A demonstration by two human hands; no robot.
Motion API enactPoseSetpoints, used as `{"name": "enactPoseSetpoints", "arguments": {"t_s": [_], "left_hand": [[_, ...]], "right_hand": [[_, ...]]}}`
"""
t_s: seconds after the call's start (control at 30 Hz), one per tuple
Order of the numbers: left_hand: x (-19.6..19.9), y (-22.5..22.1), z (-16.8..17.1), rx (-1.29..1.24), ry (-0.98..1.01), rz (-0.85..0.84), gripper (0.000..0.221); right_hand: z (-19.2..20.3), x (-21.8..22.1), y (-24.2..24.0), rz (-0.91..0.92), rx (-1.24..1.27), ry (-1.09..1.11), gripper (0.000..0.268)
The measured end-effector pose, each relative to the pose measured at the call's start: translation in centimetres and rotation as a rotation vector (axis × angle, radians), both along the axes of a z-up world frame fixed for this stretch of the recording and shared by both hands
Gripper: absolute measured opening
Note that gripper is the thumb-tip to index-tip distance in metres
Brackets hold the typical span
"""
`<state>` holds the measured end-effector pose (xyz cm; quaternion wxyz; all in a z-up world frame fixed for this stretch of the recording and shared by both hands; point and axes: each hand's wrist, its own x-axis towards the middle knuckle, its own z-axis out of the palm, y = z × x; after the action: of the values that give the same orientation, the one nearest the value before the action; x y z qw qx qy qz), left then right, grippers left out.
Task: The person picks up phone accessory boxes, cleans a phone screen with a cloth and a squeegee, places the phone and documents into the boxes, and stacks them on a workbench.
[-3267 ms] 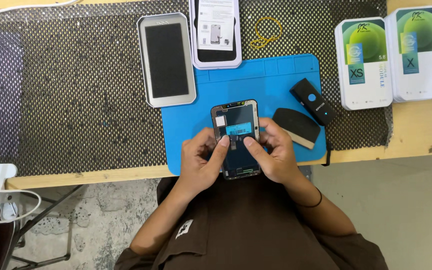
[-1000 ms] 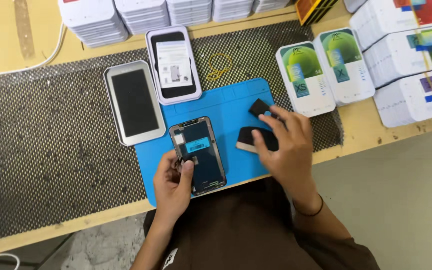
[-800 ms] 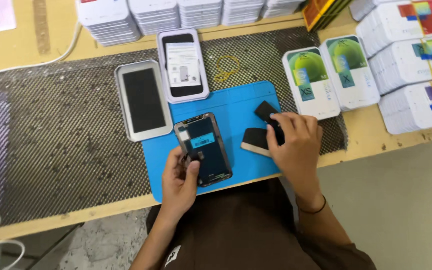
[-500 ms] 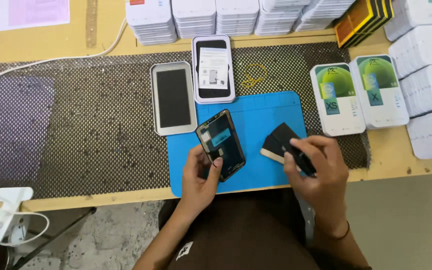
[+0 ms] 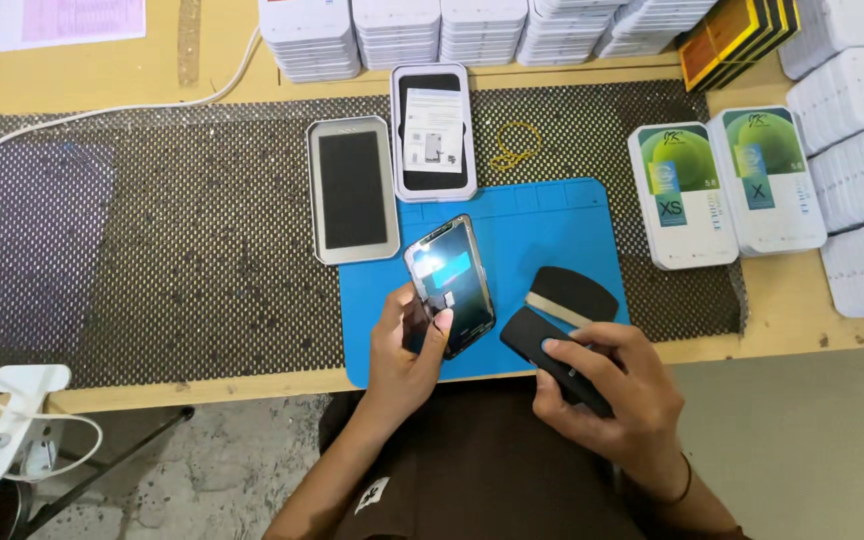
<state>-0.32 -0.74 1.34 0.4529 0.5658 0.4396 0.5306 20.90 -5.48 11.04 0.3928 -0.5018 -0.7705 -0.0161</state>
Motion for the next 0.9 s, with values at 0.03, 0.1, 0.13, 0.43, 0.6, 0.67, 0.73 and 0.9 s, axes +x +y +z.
{"name": "enactPoseSetpoints", "arguments": {"t_s": [0.03,0.1,0.13,0.43,0.6,0.67,0.73,0.9], "left_hand": [[0.0,-0.1,0.1,-0.001,-0.001,0.001,0.042],[0.0,-0.1,0.4,-0.060,0.014,-0.001,0.043],[0.0,-0.1,0.8,-0.061,0.013,0.001,0.043],[-0.1,-0.1,1.4,0.005,0.001,-0.026,0.039],[0.0,0.6,-0.4,0.112,-0.022,0.045,0.028],[0.1,0.6,0.4,0.103,-0.048,0.037,0.028],[-0.1,0.6,0.4,0.095,-0.073,0.032,0.027],[-0.2,0.4,-0.2,0.092,-0.148,-0.023,0.023]], "right_hand": [[-0.1,0.1,0.0,0.001,-0.001,-0.001,0.022],[-0.4,0.2,0.0,0.000,0.011,-0.004,0.022],[-0.2,0.2,-0.1,0.002,0.011,-0.005,0.022],[0.2,0.2,0.2,-0.006,-0.004,0.022,0.020],[-1.5,1.1,3.8,-0.091,-0.001,-0.085,0.019],[-2.7,1.5,4.7,-0.160,-0.050,-0.121,0.019],[-3.7,1.8,5.2,-0.225,-0.098,-0.156,0.019],[-5.0,1.4,5.2,-0.159,0.042,-0.105,0.026]]}}
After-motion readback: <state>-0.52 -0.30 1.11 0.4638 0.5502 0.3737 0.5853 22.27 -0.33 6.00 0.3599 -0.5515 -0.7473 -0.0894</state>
